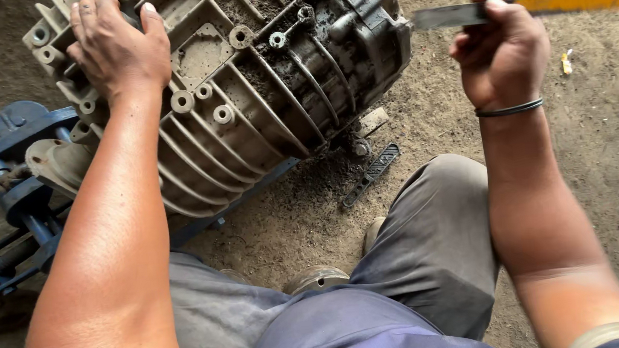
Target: The person uses a yellow scraper to remove dirt and grime from the surface of a metal engine block. They systematically scrape various sections, including around bolt holes and cooling fins, while holding the block steady with their other hand.
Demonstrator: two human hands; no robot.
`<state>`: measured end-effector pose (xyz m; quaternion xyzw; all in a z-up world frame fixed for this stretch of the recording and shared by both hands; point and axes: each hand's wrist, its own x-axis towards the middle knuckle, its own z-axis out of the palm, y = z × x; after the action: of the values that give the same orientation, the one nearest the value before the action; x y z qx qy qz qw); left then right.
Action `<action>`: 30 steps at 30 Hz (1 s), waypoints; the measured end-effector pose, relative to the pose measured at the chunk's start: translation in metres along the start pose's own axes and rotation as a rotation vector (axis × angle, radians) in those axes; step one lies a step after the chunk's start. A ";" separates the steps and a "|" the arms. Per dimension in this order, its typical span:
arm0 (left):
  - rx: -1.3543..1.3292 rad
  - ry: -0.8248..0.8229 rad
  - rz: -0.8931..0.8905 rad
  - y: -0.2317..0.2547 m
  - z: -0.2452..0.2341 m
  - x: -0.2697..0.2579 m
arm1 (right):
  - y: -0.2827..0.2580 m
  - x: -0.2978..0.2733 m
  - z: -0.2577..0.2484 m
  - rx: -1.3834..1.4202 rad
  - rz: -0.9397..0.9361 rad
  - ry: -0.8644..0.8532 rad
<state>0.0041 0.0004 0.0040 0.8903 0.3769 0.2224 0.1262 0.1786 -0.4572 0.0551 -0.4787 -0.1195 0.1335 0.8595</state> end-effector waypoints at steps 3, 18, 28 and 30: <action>-0.010 0.009 0.000 -0.001 0.001 0.002 | 0.006 0.018 -0.043 0.027 0.046 0.324; 0.006 0.026 0.051 0.001 -0.003 -0.003 | 0.060 0.033 -0.033 0.125 0.538 0.266; 0.008 0.007 0.023 0.004 -0.005 -0.003 | 0.020 0.020 -0.054 -0.012 0.162 0.258; 0.009 0.003 0.016 0.005 -0.006 -0.003 | 0.016 0.016 -0.033 0.137 0.213 0.138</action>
<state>0.0021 -0.0052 0.0102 0.8936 0.3707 0.2230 0.1198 0.2025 -0.4694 0.0257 -0.4369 0.0010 0.1987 0.8773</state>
